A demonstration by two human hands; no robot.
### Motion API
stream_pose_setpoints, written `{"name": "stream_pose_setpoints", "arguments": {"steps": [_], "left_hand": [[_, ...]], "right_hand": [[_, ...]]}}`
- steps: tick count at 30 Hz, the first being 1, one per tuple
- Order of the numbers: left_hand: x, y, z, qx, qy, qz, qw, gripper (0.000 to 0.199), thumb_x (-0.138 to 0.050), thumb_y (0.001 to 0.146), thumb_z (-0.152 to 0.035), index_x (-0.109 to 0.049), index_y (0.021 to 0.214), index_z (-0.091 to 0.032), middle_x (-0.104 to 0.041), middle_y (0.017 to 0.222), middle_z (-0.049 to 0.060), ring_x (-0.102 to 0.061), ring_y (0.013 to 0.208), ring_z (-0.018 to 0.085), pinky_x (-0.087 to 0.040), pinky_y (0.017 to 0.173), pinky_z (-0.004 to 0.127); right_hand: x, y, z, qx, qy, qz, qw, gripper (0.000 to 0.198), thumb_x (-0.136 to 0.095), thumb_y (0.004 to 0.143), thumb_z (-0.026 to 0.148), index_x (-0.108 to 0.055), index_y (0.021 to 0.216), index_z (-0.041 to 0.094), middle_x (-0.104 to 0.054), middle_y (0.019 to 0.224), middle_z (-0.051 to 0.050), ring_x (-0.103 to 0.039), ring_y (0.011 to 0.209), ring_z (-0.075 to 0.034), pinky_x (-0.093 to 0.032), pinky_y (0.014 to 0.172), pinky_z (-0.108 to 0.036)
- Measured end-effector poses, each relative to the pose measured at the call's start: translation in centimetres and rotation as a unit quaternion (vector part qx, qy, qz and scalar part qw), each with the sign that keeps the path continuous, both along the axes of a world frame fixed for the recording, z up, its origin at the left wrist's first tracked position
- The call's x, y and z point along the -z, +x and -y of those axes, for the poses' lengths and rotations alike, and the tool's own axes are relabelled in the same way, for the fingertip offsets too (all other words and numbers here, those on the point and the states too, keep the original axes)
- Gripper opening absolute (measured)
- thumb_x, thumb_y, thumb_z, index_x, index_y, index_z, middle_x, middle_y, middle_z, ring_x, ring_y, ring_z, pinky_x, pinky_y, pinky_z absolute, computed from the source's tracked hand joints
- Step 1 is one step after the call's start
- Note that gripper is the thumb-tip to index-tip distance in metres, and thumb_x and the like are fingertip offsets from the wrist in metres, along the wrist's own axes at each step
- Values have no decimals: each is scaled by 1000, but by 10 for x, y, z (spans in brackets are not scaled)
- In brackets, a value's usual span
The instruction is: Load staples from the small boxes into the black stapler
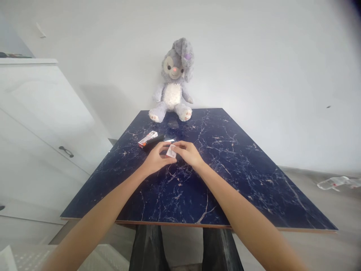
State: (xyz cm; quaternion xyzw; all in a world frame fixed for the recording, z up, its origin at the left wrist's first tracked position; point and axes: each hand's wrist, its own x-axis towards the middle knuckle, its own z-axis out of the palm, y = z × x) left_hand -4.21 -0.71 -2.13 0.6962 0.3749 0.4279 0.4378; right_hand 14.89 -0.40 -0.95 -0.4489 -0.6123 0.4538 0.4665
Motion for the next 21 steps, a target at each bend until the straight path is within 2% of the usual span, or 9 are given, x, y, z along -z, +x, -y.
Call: {"name": "stream_pose_setpoints", "arguments": {"steps": [2,6,8,11,14,17,21], "left_hand": [[-1,-2,-5,-40,-3,39,998,70,-86,69,-34,-56,130,-20,-63,132,14,-58,126,31,-50,102,44],[-2,0,-7,-92,-45,97,990,54,-80,77,-41,-65,124,-20,-68,125,11,-61,121,30,-44,108,47],[-2,5,-5,-60,-80,142,985,46,-73,83,-44,-69,120,-18,-71,120,11,-62,119,30,-42,109,48],[-4,13,0,22,-118,230,966,36,-65,90,-45,-74,112,-17,-72,120,11,-61,122,30,-41,112,47],[-9,14,3,60,-137,258,955,32,-63,91,-40,-75,110,-17,-69,126,11,-58,126,29,-39,114,45],[-13,11,3,55,-142,239,959,31,-64,91,-38,-75,111,-16,-69,126,11,-57,127,28,-38,115,45],[-16,9,2,5,-146,218,965,30,-70,87,-34,-73,110,-15,-71,120,12,-61,121,28,-41,113,45]], "right_hand": [[-2,-2,2,-4,-19,-60,998,29,-68,82,35,-70,107,20,-74,103,-6,-69,97,-20,-52,90,-35],[-9,-6,9,-91,-5,-92,992,52,-79,74,31,-63,123,23,-68,126,-7,-65,112,-21,-52,96,-36],[-9,-7,10,-88,8,-73,993,52,-82,70,30,-66,119,21,-71,119,-7,-67,108,-22,-53,96,-37],[-4,-6,7,-43,7,-62,997,37,-79,74,34,-72,107,19,-76,102,-7,-70,99,-22,-53,96,-40],[1,-2,1,-14,-7,-61,998,33,-77,75,35,-75,104,19,-77,97,-6,-71,96,-22,-52,97,-40],[3,0,-1,-17,-13,-65,998,38,-78,74,36,-74,108,20,-77,96,-5,-71,96,-23,-51,97,-41],[3,-2,1,-39,-16,-84,996,42,-79,74,40,-74,111,21,-76,109,-5,-68,108,-24,-46,105,-41]]}}
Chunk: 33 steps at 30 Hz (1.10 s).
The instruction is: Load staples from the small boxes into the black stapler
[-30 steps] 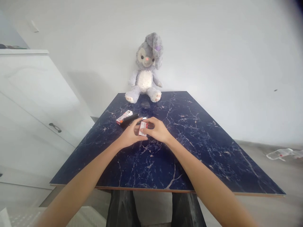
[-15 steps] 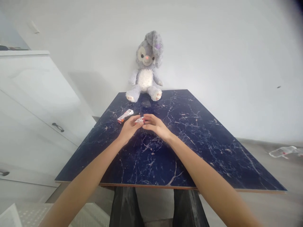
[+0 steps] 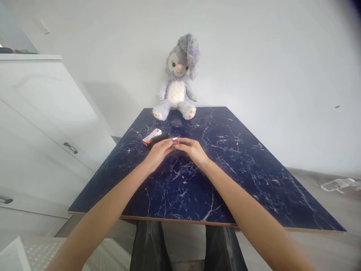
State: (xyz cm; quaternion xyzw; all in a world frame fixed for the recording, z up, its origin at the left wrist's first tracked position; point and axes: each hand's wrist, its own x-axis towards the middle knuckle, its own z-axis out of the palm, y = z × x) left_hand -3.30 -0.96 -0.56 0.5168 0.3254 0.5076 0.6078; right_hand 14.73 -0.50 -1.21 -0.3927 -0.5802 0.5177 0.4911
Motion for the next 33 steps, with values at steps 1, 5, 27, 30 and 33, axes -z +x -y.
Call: {"name": "stream_pose_setpoints", "arguments": {"steps": [1,5,27,30,33], "left_hand": [[-1,0,0,-14,-9,-6,1000,33,-72,85,-32,-72,113,-16,-71,120,11,-62,120,27,-41,112,46],[-3,-2,1,-31,-30,-33,999,45,-76,81,-28,-65,123,-20,-67,127,9,-61,120,25,-43,109,45],[-2,-118,-49,-406,2,-586,701,50,-59,79,-68,-68,88,-20,-66,109,17,-56,115,40,-43,96,53],[4,-119,-51,-362,62,-606,706,50,-48,87,-65,-68,86,-20,-67,112,15,-54,117,38,-38,101,54],[5,-117,-51,-287,236,-584,722,35,-59,86,-52,-69,102,-23,-67,117,9,-48,125,33,-32,109,48]], "right_hand": [[0,-1,0,-8,-2,-10,1000,41,-78,76,43,-74,111,21,-75,112,-5,-67,111,-24,-45,107,-42],[2,-2,-1,-21,-22,-50,998,41,-78,77,47,-73,108,20,-75,110,-6,-67,111,-24,-44,109,-43],[44,-5,-25,173,154,342,911,43,-61,85,33,-59,126,18,-65,122,-12,-64,101,-24,-50,95,-42],[44,-14,-42,188,162,390,887,51,-59,85,29,-53,133,16,-65,122,-13,-60,109,-29,-47,100,-44],[41,-23,-54,187,165,414,875,53,-56,85,26,-51,136,13,-66,119,-15,-59,111,-32,-46,99,-45]]}}
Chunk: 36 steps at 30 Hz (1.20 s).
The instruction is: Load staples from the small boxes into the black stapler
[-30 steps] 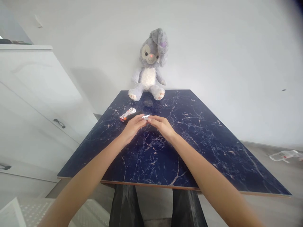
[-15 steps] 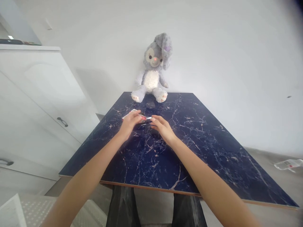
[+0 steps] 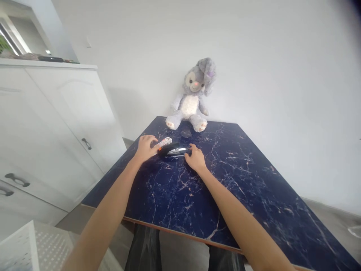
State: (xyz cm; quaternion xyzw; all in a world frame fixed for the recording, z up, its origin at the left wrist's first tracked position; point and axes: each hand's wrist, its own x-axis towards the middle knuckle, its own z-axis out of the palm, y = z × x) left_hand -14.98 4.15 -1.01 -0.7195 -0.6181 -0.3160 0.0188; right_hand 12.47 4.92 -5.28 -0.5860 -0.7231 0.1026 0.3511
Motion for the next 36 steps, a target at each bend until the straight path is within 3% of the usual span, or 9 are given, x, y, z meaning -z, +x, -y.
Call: {"name": "stream_pose_setpoints", "arguments": {"steps": [2,4,9,13,20,29,36], "left_hand": [[0,1,0,75,-16,-22,997,43,-72,76,-49,-69,112,-25,-68,117,8,-44,128,34,-33,109,47],[1,1,0,92,-46,-29,994,49,-79,70,-48,-71,114,-27,-68,114,9,-46,125,35,-36,106,47],[2,8,0,89,-66,-10,994,51,-82,69,-45,-72,116,-28,-65,110,10,-56,107,32,-43,97,44],[5,13,1,89,-63,-9,994,58,-83,68,-45,-69,122,-28,-62,109,10,-56,107,32,-44,97,44],[7,15,1,68,-80,4,994,62,-84,67,-44,-68,125,-28,-59,107,9,-57,103,30,-45,98,43],[3,25,6,61,-75,17,995,61,-85,67,-40,-67,123,-28,-63,98,7,-57,103,31,-45,95,42],[2,35,10,82,-51,7,995,58,-82,70,-42,-68,124,-27,-71,96,8,-55,105,33,-44,91,43]], "right_hand": [[-1,-4,-3,5,10,10,1000,52,-55,85,25,-52,135,13,-66,119,-16,-59,109,-33,-47,98,-45],[-1,-6,-2,-1,24,22,999,53,-56,83,23,-52,135,13,-64,122,-17,-59,110,-33,-46,98,-45],[-2,-6,5,-59,4,8,998,62,-57,79,20,-47,140,15,-66,120,-13,-58,111,-29,-46,100,-41],[-1,-9,9,-132,23,14,991,69,-56,81,21,-38,147,16,-67,118,-10,-56,112,-27,-44,103,-40],[1,-9,10,-133,12,2,991,76,-57,82,24,-30,152,17,-66,122,-10,-55,113,-28,-43,103,-42],[4,-2,1,-184,16,7,983,78,-48,87,24,-17,158,14,-64,126,-11,-55,114,-28,-41,106,-46],[1,-3,4,-152,18,-3,988,80,-50,85,24,-17,157,11,-66,125,-11,-55,115,-29,-43,105,-46]]}}
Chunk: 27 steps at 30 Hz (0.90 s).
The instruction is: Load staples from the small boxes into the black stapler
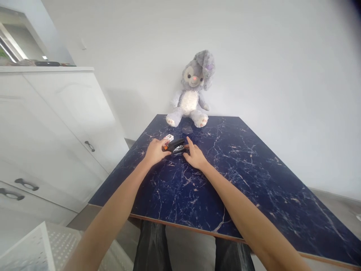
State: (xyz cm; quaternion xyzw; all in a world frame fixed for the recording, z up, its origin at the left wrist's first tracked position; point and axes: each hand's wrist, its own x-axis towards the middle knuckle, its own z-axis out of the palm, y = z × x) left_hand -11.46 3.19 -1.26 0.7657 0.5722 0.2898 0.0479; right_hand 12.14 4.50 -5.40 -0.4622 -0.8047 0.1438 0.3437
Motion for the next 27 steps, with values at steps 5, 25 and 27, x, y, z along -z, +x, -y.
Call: {"name": "stream_pose_setpoints", "arguments": {"steps": [5,25,27], "left_hand": [[0,-13,-7,-37,40,6,998,34,-61,87,-42,-73,114,-26,-73,113,9,-59,109,32,-40,100,44],[2,-5,-2,-10,-51,97,994,30,-56,90,-45,-74,101,-24,-76,98,7,-68,93,27,-50,88,39],[4,-6,-4,26,-63,72,995,34,-51,93,-45,-76,97,-23,-75,92,8,-67,95,28,-50,89,40]], "right_hand": [[4,3,-4,114,-7,-66,991,72,-48,85,21,-27,153,11,-68,115,-12,-62,105,-28,-48,99,-46],[0,3,-1,86,14,-30,996,51,-50,84,18,-53,135,15,-69,112,-10,-63,98,-25,-49,94,-39],[-2,3,0,89,14,-41,995,52,-51,83,18,-53,135,15,-69,114,-10,-63,98,-25,-49,93,-38]]}}
